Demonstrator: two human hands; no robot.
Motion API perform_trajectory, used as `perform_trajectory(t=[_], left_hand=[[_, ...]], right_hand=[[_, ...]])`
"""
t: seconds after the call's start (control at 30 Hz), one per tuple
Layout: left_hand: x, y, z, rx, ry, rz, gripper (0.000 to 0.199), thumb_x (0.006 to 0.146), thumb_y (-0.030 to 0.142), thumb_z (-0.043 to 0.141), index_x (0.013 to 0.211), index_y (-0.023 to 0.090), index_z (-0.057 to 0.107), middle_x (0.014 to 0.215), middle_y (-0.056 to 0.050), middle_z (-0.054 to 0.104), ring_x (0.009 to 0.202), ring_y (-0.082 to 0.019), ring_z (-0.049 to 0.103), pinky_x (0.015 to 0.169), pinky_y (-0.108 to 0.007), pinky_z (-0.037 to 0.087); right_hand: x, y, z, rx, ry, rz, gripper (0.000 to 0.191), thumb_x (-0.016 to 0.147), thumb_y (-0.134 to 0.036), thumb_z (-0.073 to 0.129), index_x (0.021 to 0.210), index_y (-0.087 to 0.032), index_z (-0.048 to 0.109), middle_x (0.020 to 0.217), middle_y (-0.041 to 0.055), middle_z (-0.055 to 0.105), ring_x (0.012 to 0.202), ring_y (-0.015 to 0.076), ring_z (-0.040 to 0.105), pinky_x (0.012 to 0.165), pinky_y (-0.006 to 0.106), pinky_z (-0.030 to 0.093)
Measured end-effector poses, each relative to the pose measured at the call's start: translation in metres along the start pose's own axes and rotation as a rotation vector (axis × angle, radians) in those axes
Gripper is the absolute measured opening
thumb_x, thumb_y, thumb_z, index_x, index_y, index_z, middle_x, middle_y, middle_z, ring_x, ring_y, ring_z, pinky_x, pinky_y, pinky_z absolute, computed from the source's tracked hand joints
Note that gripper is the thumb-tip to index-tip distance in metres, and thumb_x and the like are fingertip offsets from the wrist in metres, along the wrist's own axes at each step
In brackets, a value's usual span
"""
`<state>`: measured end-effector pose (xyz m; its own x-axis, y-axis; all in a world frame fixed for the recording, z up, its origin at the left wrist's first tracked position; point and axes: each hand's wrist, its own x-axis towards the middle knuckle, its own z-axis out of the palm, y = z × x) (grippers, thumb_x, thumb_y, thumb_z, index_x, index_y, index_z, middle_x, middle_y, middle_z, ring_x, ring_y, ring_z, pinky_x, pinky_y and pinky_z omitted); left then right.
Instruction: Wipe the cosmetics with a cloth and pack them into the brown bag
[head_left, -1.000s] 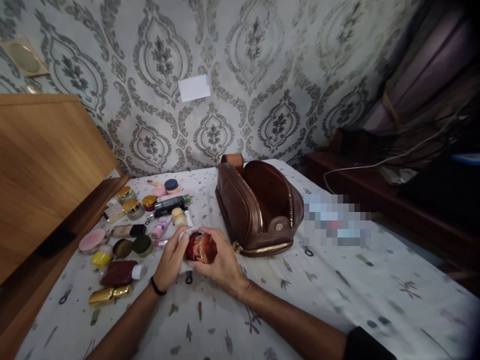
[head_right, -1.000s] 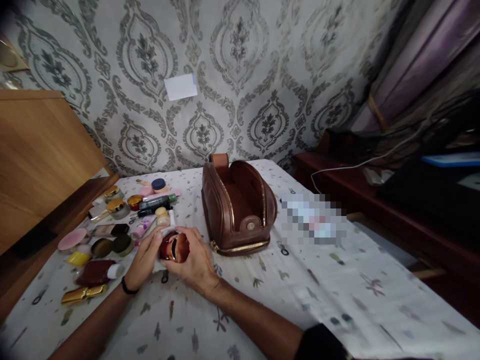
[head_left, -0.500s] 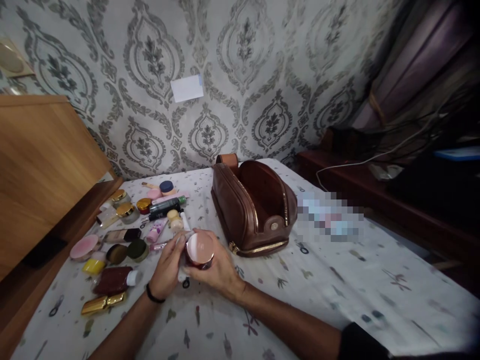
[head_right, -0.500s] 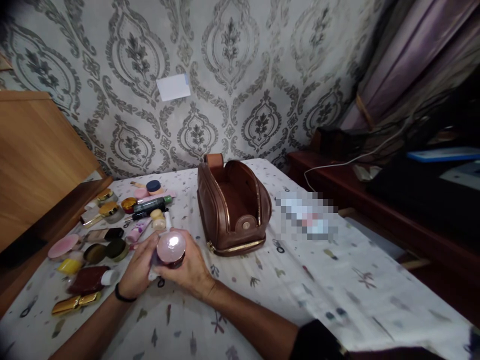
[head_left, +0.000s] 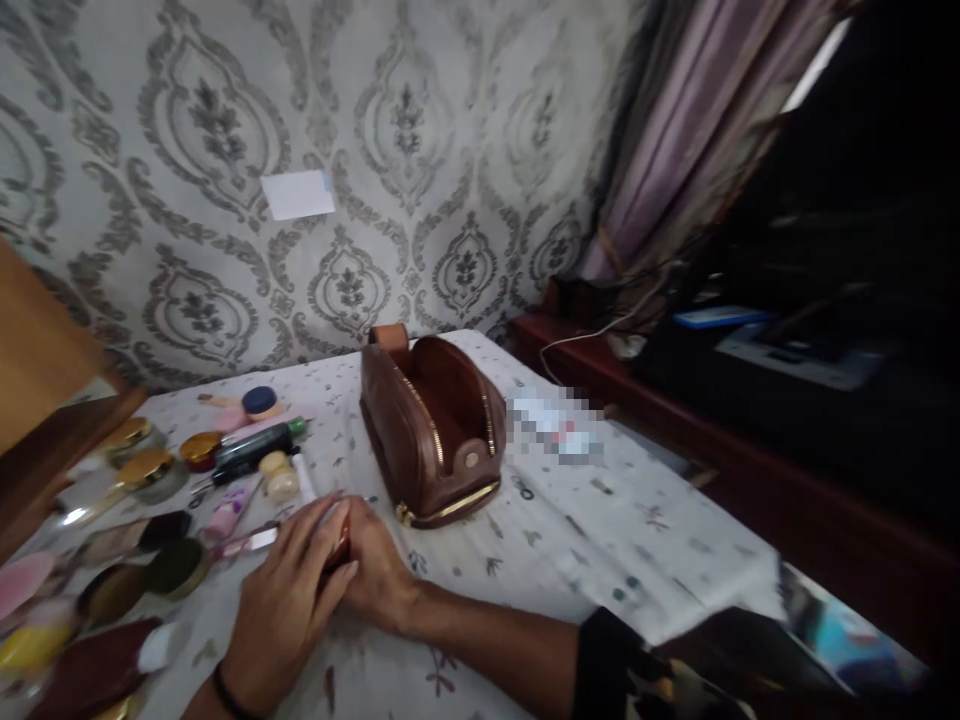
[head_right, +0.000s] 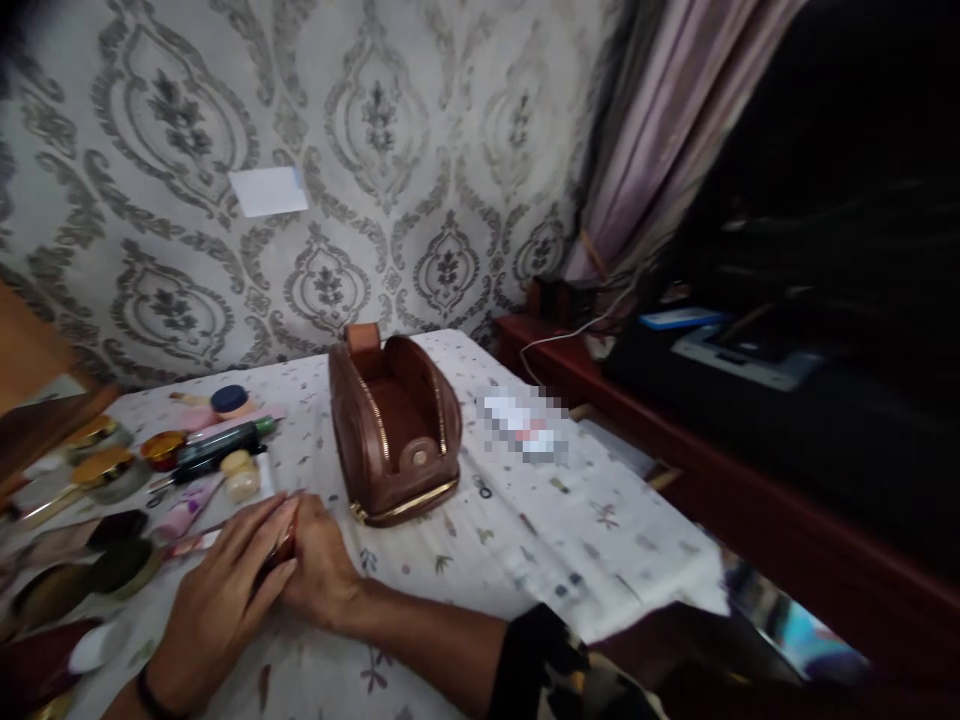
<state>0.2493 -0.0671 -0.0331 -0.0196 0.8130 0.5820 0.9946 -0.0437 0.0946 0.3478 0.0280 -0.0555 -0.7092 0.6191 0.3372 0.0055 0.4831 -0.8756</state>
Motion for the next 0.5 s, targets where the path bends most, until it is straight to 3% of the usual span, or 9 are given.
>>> perform_trajectory(t=[0.23, 0.5], left_hand=[[-0.01, -0.017, 0.015, -0.025, -0.014, -0.052, 0.047, 0.096, 0.04, 0.038, 0.14, 0.028, 0.047, 0.131, -0.004, 0.062, 0.114, -0.021, 0.063, 0.089, -0.031, 0.056], [-0.006, -0.037, 0.007, -0.353, -0.067, -0.333, 0.039, 0.096, 0.042, 0.038, 0.115, 0.023, 0.066, 0.121, -0.004, 0.07, 0.117, -0.024, 0.063, 0.106, -0.04, 0.048]], right_hand=[[-0.002, 0.009, 0.006, -0.276, -0.159, -0.076, 0.072, 0.062, -0.029, 0.071, 0.128, -0.015, 0.045, 0.118, 0.0149, 0.059, 0.109, 0.0306, 0.057, 0.096, 0.042, 0.048], [-0.002, 0.006, 0.004, -0.105, -0.256, -0.138, 0.071, 0.057, -0.041, 0.079, 0.119, -0.023, 0.049, 0.119, 0.007, 0.058, 0.114, 0.027, 0.056, 0.1, 0.035, 0.047]])
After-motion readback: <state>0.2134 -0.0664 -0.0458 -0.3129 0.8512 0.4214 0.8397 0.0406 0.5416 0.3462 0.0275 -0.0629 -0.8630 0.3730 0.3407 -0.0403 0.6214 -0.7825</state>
